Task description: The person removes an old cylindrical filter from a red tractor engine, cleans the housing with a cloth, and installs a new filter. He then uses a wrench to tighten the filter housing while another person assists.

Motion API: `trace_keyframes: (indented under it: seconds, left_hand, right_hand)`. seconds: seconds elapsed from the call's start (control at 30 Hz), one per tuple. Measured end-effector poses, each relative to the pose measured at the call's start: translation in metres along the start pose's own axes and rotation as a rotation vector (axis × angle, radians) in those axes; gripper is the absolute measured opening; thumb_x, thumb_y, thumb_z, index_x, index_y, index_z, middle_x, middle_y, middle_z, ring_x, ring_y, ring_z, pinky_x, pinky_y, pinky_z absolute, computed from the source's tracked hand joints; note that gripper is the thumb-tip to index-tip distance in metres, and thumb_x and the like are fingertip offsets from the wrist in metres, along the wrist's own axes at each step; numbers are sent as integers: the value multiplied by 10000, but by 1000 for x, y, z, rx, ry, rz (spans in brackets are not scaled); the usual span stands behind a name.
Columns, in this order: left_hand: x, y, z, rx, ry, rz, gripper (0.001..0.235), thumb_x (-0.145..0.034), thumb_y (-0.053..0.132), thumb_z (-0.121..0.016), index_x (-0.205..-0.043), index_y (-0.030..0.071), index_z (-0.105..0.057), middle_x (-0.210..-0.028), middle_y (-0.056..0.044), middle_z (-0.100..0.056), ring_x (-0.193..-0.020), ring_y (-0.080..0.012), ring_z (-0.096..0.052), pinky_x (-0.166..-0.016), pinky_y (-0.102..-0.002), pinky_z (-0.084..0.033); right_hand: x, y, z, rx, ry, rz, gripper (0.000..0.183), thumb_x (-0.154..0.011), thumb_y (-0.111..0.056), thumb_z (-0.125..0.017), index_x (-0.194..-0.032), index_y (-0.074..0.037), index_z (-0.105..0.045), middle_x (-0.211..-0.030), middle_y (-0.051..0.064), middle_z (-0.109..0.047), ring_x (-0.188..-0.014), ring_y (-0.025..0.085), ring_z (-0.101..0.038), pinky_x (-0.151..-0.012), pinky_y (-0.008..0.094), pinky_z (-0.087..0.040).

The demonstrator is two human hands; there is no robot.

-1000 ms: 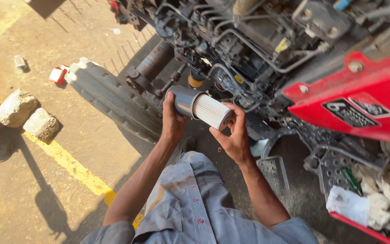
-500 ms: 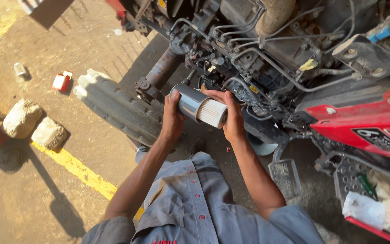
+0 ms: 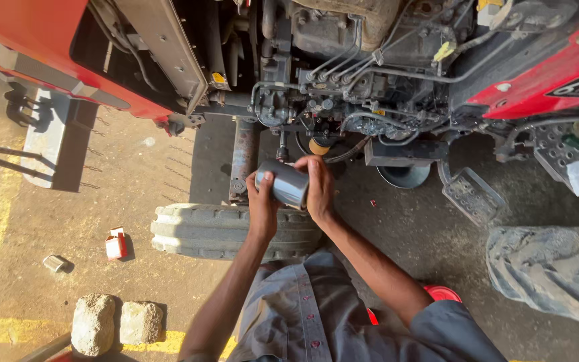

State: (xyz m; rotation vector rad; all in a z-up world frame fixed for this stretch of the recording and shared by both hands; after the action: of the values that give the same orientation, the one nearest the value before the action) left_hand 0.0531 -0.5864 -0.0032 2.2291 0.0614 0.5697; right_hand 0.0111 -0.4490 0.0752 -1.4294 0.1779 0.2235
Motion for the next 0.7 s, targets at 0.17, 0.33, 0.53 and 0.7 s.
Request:
trace_keyframes:
  seconds: [0.17, 0.33, 0.53, 0.7]
  left_hand:
    - [-2, 13, 1, 85, -75, -8, 593, -948, 452, -666, -1322, 73, -406, -1223, -120, -525, -1103, -229, -599, -897, -457, -574]
    - [15, 24, -14, 100, -153, 99, 568, -959, 504, -599, -1297, 75, -443, -1189, -108, -581, -1066, -212, -644, -886, -456, -576]
    - [17, 42, -4, 110, -108, 107, 599, -973, 571, -506, -1305, 72, -518, -1173, -90, -659, -1018, -177, -700, -872, -393, -577]
    - [6, -5, 37, -21, -18, 120, 526, -988, 569, -495, -1227, 101, -521, -997, -77, -616, -830, -196, -653, -726, -390, -613]
  right_hand:
    - [-5, -45, 5, 153, 163, 278, 313, -1148, -219, -396, -1211, 19, -588, -1341, 181, -599, -1242, 273, -602, -1098, 383, -484]
    - [-13, -66, 2, 126, 157, 299, 261, -1172, -183, -427, -1351, -27, -535, -1479, 164, -560, -1387, 284, -560, -1217, 414, -443]
    - [14, -62, -7, 381, -393, 340, 938, -823, -408, -792, -1500, 36, -318, -1529, 299, -353, -1411, 434, -382, -1135, 494, -359]
    - [13, -15, 3, 29, -341, -140, 928, -788, -419, -838, -1516, -82, -370, -1414, 106, -483, -1310, 272, -547, -1084, 425, -478]
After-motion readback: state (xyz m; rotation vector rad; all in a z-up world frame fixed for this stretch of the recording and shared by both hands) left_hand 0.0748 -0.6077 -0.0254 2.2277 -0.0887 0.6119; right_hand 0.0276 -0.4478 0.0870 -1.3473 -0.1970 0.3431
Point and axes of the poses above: each hand's wrist, its own x-axis away from the middle knuckle, its own z-axis out of the back of the hand, y = z × x, the point moved 4 cm from there along -x, towards the middle knuckle
